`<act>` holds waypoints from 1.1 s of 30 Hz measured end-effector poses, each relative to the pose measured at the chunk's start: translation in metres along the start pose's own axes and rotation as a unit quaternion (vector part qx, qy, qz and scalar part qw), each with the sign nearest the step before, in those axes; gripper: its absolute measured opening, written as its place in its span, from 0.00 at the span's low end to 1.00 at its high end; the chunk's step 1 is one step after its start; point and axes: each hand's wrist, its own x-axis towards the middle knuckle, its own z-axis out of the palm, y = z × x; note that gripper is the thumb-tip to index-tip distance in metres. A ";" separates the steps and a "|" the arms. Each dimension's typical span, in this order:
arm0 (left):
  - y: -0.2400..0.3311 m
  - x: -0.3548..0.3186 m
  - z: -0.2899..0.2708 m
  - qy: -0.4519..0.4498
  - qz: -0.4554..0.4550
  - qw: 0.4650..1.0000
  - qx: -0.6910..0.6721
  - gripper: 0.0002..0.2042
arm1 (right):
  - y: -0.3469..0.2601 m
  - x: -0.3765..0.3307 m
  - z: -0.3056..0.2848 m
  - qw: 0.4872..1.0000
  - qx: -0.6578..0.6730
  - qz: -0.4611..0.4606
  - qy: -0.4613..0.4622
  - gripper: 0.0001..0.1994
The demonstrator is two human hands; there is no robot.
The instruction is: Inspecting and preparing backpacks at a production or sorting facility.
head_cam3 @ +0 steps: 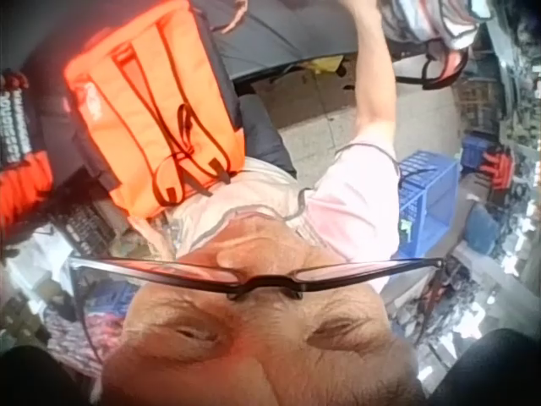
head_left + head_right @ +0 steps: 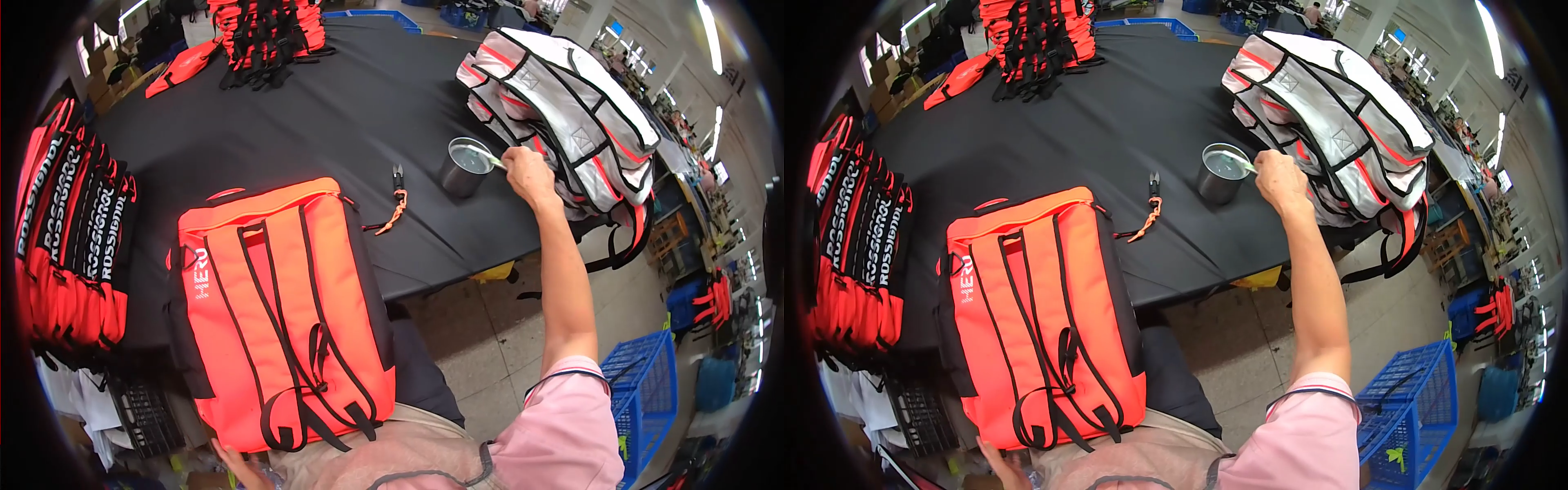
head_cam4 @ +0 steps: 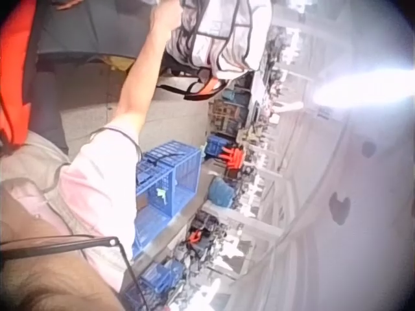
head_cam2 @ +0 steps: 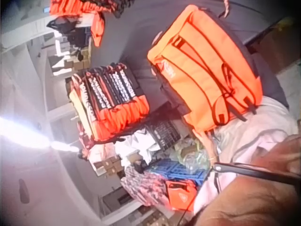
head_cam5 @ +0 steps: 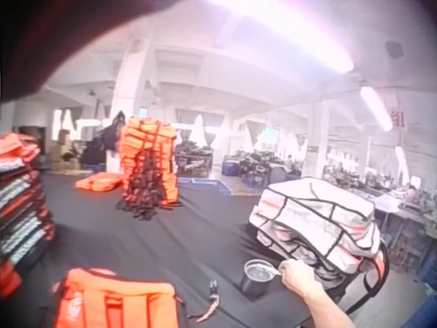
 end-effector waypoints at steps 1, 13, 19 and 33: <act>-0.014 0.009 0.002 -0.007 -0.002 1.000 0.006 0.40 | 0.006 -0.006 -0.010 1.000 -0.006 0.026 -0.003 0.10; 0.007 0.034 0.025 -0.003 0.146 0.989 0.001 0.27 | 0.022 -0.043 0.037 0.992 0.069 -0.007 0.106 0.10; 0.034 0.078 -0.018 -0.069 0.149 0.986 -0.018 0.29 | 0.020 -0.060 0.061 0.987 0.120 -0.004 0.104 0.10; 0.186 0.058 0.099 0.010 0.532 0.787 0.311 0.32 | -0.064 -0.094 0.039 0.939 0.344 -0.007 0.024 0.10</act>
